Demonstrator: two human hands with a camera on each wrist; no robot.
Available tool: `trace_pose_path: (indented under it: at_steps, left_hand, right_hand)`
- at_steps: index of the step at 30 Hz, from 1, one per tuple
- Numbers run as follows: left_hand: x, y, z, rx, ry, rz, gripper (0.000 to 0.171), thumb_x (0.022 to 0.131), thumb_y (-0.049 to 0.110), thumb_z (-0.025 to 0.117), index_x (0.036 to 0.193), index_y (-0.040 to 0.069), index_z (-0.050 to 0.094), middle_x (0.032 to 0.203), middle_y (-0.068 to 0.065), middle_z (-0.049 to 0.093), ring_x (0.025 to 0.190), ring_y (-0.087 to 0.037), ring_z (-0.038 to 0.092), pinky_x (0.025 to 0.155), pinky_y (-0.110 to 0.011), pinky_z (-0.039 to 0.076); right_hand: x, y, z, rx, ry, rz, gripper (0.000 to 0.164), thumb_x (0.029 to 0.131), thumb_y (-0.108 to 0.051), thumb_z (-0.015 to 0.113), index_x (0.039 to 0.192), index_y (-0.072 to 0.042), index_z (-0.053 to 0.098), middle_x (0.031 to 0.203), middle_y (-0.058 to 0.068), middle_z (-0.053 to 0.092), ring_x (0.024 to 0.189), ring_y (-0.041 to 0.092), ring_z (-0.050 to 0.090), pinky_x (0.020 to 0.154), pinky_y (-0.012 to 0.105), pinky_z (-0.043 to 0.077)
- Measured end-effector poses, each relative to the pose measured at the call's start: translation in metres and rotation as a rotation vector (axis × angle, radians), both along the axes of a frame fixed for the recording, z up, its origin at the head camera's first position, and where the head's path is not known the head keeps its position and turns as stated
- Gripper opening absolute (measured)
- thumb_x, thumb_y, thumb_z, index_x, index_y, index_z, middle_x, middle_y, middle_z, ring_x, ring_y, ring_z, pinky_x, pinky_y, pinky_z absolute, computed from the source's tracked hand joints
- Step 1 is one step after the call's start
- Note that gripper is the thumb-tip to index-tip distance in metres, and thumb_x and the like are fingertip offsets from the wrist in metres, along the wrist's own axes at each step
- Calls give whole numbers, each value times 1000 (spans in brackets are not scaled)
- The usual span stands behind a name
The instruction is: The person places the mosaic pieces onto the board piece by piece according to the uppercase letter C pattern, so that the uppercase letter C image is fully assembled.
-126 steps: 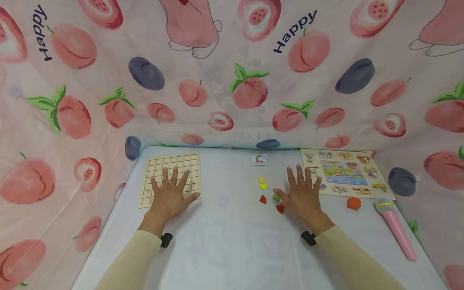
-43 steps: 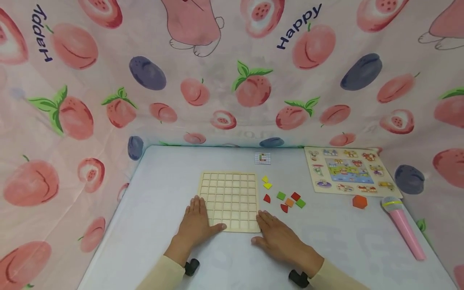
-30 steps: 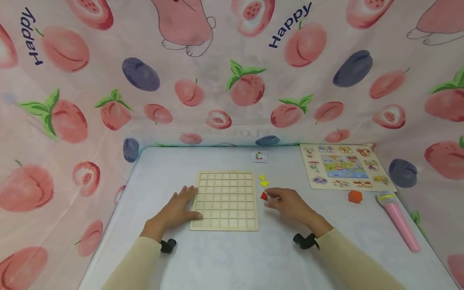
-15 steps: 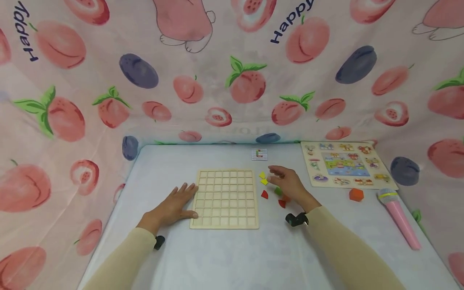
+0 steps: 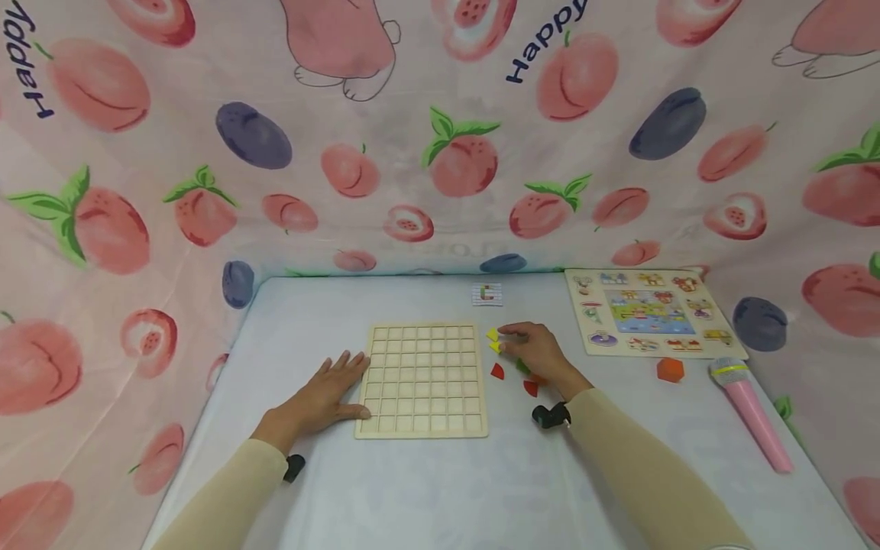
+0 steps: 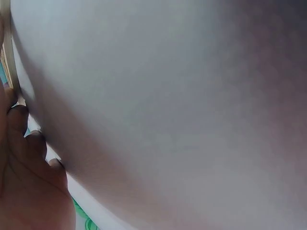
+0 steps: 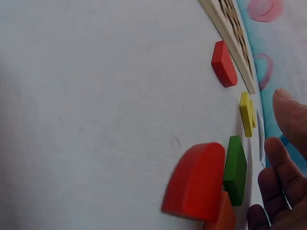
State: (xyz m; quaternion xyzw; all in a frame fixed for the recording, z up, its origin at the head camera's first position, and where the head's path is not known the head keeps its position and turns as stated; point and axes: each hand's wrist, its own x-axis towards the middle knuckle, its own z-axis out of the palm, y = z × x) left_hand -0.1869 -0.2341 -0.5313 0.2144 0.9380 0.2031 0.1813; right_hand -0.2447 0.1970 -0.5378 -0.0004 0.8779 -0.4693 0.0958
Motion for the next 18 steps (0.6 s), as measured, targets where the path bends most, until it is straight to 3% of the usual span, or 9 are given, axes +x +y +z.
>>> trace_pose_path:
  at_steps: [6,14,18]
  left_hand:
    - [0,0,-2,-3,6,5,110,87,63,74,169,12,22,176,-8,20,165,-35,7,134,-56,4]
    - [2,0,-1,-10,2,23,109,87,63,75,169,14,22,177,-6,20,165,-34,7,135,-55,3]
    - [1,1,-1,-8,-1,22,109,87,62,75,169,14,22,177,-6,20,165,-34,7,135,-55,3]
  right_hand:
    - [-4,1,-10,83,42,19,33,94,-14,78,126,-10,76,139,15,65,137,37,50,120,56,40]
    - [-6,-3,-16,257,102,56,29,92,-22,83,118,-12,77,135,14,66,131,37,49,116,59,32]
    - [-6,0,-16,236,106,81,26,95,-14,75,122,-12,78,137,12,66,132,37,49,116,59,35]
